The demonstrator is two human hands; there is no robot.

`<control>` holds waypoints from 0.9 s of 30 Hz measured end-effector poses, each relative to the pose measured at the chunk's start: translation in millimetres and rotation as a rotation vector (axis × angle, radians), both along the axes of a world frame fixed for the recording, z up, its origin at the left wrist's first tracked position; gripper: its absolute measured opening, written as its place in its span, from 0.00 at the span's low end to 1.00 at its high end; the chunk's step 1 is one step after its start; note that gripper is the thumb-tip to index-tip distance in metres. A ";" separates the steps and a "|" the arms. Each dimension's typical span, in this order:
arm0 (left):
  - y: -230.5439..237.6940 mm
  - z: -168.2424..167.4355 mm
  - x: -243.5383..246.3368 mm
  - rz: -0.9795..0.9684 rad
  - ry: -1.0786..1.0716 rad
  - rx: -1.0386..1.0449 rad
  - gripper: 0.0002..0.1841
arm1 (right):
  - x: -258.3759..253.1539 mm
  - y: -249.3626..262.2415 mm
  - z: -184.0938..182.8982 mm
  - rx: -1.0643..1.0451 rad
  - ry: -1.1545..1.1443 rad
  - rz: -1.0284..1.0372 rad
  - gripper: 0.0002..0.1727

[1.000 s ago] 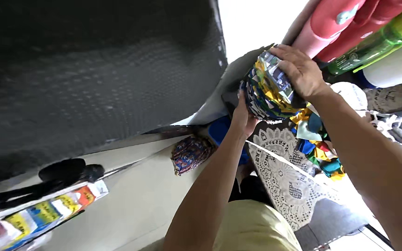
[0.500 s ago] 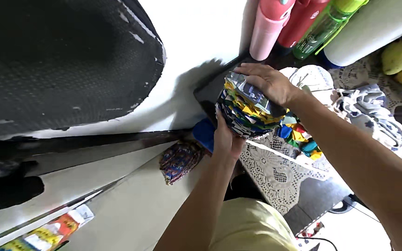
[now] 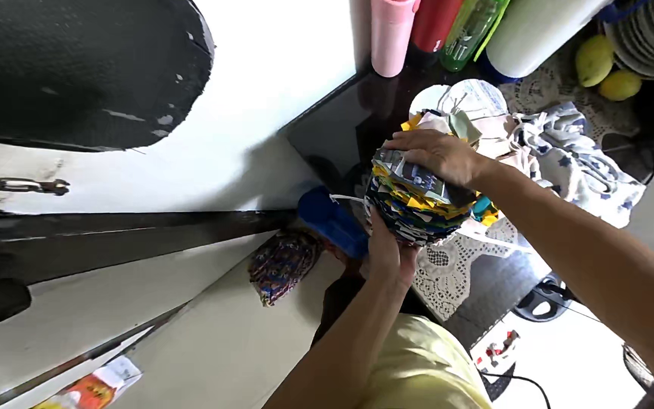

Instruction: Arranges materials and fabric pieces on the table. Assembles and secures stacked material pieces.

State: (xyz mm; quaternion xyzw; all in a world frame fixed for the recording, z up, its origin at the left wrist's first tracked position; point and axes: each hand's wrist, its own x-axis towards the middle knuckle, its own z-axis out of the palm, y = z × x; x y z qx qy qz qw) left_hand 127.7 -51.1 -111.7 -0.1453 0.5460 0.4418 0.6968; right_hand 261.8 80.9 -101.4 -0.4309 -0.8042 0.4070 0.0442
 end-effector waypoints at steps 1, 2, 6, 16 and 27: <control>-5.3 1.0 5.3 -0.015 -0.005 -0.005 0.36 | 6.0 -5.1 0.0 0.004 0.007 0.010 0.28; -10.7 1.5 11.2 -0.026 -0.006 -0.014 0.36 | 11.7 -10.4 0.7 0.006 0.008 0.010 0.28; -35.2 3.3 34.7 -0.041 -0.073 -0.001 0.34 | 35.1 -28.3 4.0 0.018 -0.012 0.019 0.28; -83.1 0.5 81.4 -0.065 -0.268 0.052 0.27 | 81.2 -70.5 4.2 0.250 -0.055 0.113 0.28; -108.9 -13.0 96.4 -0.226 -0.301 0.108 0.25 | 113.4 -86.1 1.9 0.300 0.010 0.162 0.29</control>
